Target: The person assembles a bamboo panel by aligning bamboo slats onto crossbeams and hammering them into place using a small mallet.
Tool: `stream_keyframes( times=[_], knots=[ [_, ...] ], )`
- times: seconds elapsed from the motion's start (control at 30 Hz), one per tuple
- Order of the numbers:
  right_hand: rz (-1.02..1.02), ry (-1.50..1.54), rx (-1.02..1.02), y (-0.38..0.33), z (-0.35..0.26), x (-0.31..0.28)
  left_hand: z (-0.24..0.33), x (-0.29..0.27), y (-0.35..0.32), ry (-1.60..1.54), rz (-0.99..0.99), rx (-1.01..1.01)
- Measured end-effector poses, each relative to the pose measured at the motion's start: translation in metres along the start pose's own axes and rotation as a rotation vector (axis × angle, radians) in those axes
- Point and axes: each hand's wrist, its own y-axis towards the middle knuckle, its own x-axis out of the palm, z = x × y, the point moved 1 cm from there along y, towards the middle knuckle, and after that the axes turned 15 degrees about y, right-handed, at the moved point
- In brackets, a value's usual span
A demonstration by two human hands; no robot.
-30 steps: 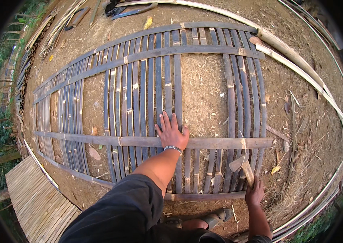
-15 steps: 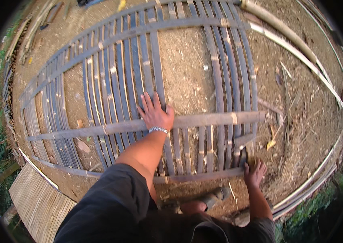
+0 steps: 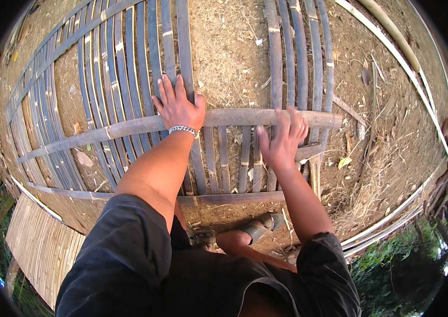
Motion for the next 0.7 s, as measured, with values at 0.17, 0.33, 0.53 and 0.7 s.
stream_keyframes(
  times=[0.17,0.33,0.53,0.7],
  knots=[
    [0.1,-0.1,0.135,0.071,0.023,0.013,0.002,-0.006,-0.002,0.047,-0.031,-0.014],
    [-0.053,-0.251,0.251,0.085,0.038,0.023,0.002,-0.003,-0.001,0.036,-0.065,-0.013],
    [-0.088,-0.243,0.226,0.087,0.04,0.026,0.0,-0.003,0.001,0.029,-0.085,-0.01],
    [-0.104,-0.248,0.229,0.089,0.037,0.023,0.001,-0.003,0.001,0.008,-0.07,-0.007]
  ],
)
